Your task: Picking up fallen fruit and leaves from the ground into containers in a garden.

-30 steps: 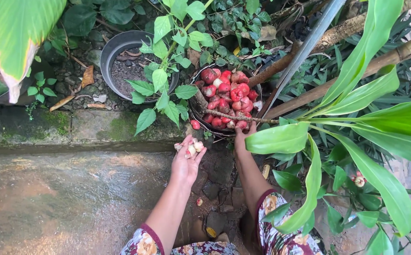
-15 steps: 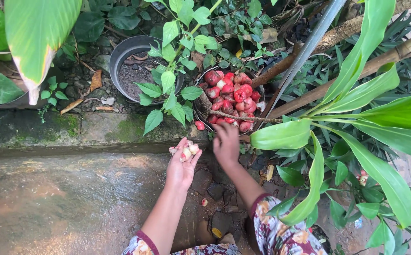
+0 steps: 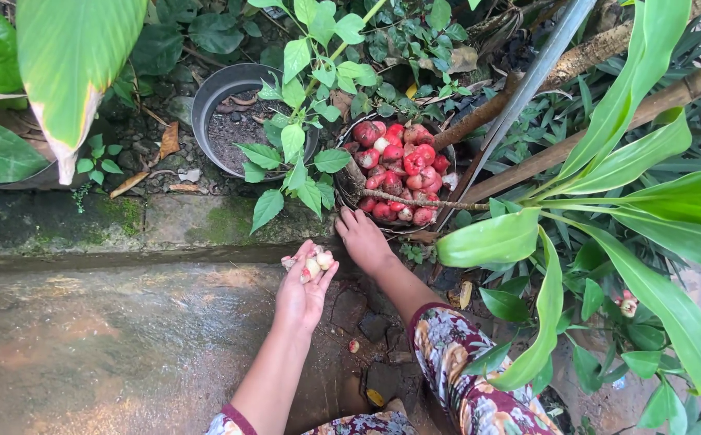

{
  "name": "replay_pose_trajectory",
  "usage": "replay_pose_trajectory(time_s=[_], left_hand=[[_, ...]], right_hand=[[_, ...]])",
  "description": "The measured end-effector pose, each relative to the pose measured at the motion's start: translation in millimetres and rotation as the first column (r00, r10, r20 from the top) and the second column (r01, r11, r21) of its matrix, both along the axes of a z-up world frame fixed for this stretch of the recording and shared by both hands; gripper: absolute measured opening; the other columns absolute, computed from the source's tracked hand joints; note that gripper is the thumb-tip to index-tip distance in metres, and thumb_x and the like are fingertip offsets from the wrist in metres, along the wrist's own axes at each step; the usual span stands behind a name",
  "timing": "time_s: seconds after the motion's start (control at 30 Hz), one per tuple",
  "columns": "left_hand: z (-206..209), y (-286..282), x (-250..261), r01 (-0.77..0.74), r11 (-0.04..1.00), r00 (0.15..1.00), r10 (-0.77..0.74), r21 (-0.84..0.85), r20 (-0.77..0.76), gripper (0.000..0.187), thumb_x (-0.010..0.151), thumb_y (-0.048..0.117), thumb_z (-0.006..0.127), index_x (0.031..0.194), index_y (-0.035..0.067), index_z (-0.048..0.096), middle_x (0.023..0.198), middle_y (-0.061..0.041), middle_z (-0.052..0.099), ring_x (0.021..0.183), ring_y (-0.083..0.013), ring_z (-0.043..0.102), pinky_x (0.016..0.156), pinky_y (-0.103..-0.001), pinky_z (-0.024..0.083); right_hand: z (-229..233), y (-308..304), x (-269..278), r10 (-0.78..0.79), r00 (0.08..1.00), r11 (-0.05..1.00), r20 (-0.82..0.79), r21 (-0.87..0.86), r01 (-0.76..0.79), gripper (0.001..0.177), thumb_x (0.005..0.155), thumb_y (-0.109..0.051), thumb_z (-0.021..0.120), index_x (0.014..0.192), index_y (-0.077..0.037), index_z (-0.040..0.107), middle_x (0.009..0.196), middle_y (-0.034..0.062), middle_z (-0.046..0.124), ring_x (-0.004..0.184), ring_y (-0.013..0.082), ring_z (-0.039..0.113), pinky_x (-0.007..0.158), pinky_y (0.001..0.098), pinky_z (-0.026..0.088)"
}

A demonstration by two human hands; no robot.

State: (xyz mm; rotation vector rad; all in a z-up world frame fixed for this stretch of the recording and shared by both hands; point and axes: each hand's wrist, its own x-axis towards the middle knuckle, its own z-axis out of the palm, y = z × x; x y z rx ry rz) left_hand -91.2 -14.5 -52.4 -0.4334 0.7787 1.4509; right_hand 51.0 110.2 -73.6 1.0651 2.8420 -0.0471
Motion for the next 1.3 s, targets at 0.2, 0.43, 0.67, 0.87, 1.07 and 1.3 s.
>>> replay_pose_trajectory(time_s=[0.2, 0.43, 0.67, 0.87, 1.07, 1.3], left_hand=[[14, 11, 10, 0.014, 1.0, 1.0, -0.014, -0.001, 0.006, 0.044, 0.106, 0.021, 0.041, 0.145, 0.004, 0.051, 0.141, -0.016, 0.057, 0.126, -0.0298, 0.06, 0.11, -0.052, 0.05], [25, 27, 17, 0.084, 0.996, 0.995, -0.083, 0.02, -0.049, 0.042, 0.105, 0.018, 0.044, 0.143, 0.003, 0.053, 0.138, -0.014, 0.058, 0.123, -0.0285, 0.061, 0.108, -0.052, 0.052], [43, 77, 30, 0.236, 0.969, 0.958, -0.221, 0.067, -0.18, 0.04, 0.105, 0.019, 0.046, 0.141, 0.003, 0.054, 0.131, -0.012, 0.06, 0.117, -0.0262, 0.063, 0.102, -0.05, 0.057], [60, 148, 52, 0.354, 0.925, 0.896, -0.293, 0.14, -0.333, 0.04, 0.104, 0.019, 0.046, 0.141, 0.005, 0.052, 0.137, -0.007, 0.059, 0.116, -0.0218, 0.062, 0.099, -0.048, 0.058], [1, 211, 77, 0.429, 0.897, 0.837, -0.35, 0.107, -0.421, 0.043, 0.104, 0.013, 0.05, 0.147, 0.011, 0.05, 0.133, -0.004, 0.061, 0.105, -0.0144, 0.061, 0.094, -0.038, 0.057], [-5, 221, 84, 0.494, 0.869, 0.772, -0.452, -0.025, -0.448, 0.055, 0.105, 0.011, 0.043, 0.158, 0.022, 0.036, 0.129, -0.007, 0.061, 0.096, -0.015, 0.06, 0.09, -0.037, 0.054]], right_hand=[[9, -20, 21, -0.322, 0.849, 0.943, -0.418, -0.218, 0.25, 0.051, 0.072, 0.005, 0.067, 0.123, 0.002, 0.064, 0.141, 0.0215, 0.053, 0.12, 0.0384, 0.058, 0.1, 0.0416, 0.051], [51, 8, 58, -0.582, 0.35, 0.745, -0.734, -0.309, 0.591, 0.026, 0.09, 0.002, 0.067, 0.115, -0.003, 0.069, 0.132, 0.0109, 0.065, 0.111, 0.0236, 0.069, 0.097, 0.0332, 0.058], [56, 62, 86, -0.423, 0.426, 0.88, -0.8, -0.251, 0.403, 0.043, 0.083, 0.006, 0.071, 0.125, -0.002, 0.069, 0.136, 0.0161, 0.064, 0.126, 0.0306, 0.062, 0.106, 0.0396, 0.051], [40, 25, 114, -0.425, 0.182, 0.866, -0.887, -0.34, 0.367, 0.034, 0.095, -0.001, 0.071, 0.128, -0.004, 0.065, 0.128, 0.014, 0.067, 0.118, 0.0296, 0.065, 0.106, 0.0403, 0.052], [-84, 20, 196, -0.835, -0.547, 0.48, 0.058, -0.407, -0.777, 0.042, 0.095, -0.029, 0.07, 0.126, -0.001, 0.062, 0.112, 0.0176, 0.07, 0.1, 0.0331, 0.069, 0.091, 0.0458, 0.056], [-111, 40, 183, -0.843, -0.535, 0.513, -0.046, -0.368, -0.776, 0.042, 0.098, -0.027, 0.069, 0.131, -0.004, 0.06, 0.118, 0.0155, 0.068, 0.106, 0.0316, 0.068, 0.095, 0.0454, 0.056]])
